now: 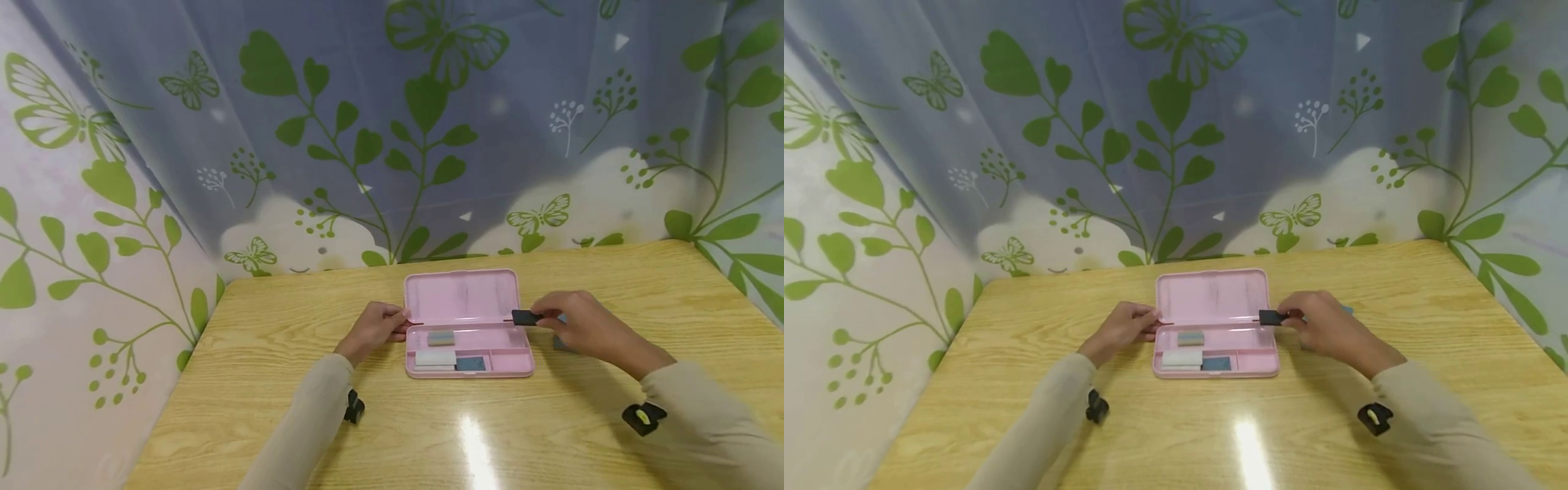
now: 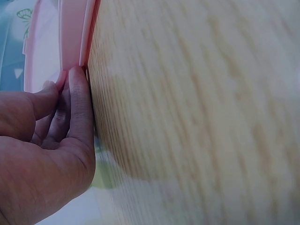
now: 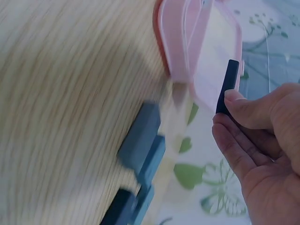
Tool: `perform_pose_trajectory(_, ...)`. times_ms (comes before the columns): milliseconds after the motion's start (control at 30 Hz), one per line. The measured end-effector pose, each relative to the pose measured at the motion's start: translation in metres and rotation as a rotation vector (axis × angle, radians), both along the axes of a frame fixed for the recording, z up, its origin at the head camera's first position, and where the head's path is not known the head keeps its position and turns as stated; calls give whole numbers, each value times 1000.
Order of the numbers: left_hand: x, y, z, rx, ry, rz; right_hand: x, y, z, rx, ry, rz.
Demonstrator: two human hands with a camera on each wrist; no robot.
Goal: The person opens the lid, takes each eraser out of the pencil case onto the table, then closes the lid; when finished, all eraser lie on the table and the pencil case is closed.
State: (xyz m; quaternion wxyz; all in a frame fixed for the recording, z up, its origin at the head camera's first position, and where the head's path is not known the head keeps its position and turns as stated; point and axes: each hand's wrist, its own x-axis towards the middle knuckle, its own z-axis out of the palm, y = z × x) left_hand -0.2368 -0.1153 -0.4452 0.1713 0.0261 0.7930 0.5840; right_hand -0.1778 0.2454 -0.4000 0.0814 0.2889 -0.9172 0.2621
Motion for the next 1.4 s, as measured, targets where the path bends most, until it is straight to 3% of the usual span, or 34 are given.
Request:
perform_pose_trajectory(267,0,0,1,-3,-12,4,4,36,-3,27,63,-67)
perform_pose_trajectory(500,0,1,2,-4,-14,7,8,62,-6,48,38,-133)
perform_pose_trajectory(733,1,1,3,-15,-15,6,10,87,-12,89,92,-181)
perform_pose_trajectory(1400,1,0,3,-8,-6,-2,12,121,-27,153,-59,-289)
